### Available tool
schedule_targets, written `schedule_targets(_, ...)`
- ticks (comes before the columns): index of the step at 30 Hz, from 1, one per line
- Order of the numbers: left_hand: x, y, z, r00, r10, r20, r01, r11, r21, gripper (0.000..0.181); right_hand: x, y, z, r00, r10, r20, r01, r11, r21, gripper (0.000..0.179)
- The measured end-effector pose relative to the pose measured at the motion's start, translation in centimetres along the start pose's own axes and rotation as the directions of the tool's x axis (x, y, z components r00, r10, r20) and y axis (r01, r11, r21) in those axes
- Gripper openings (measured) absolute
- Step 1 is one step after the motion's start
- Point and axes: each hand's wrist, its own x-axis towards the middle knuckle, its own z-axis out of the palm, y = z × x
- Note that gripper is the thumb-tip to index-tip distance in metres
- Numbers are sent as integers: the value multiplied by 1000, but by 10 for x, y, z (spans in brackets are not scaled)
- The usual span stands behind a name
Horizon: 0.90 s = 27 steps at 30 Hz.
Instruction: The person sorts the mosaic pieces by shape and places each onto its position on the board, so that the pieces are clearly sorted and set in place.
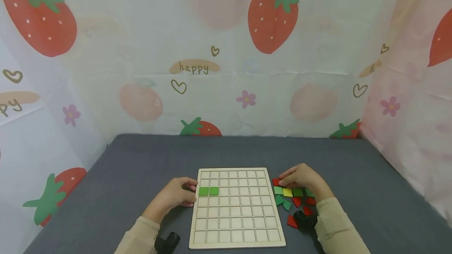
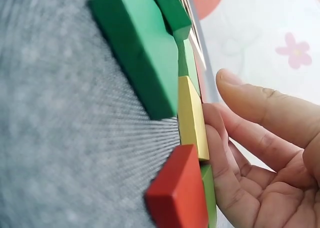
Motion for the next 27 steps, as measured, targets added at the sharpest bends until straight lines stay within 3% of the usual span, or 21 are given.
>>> schedule_targets(15, 1, 1, 0, 1000, 2, 2, -2, 1000, 0, 50, 0, -4, 6, 997, -29, -77, 21, 995, -99, 22)
schedule_targets(27, 1, -4, -1, 999, 29, 23, -29, 1000, 8, 50, -1, -6, 9, 995, -16, -100, 6, 994, -106, 12)
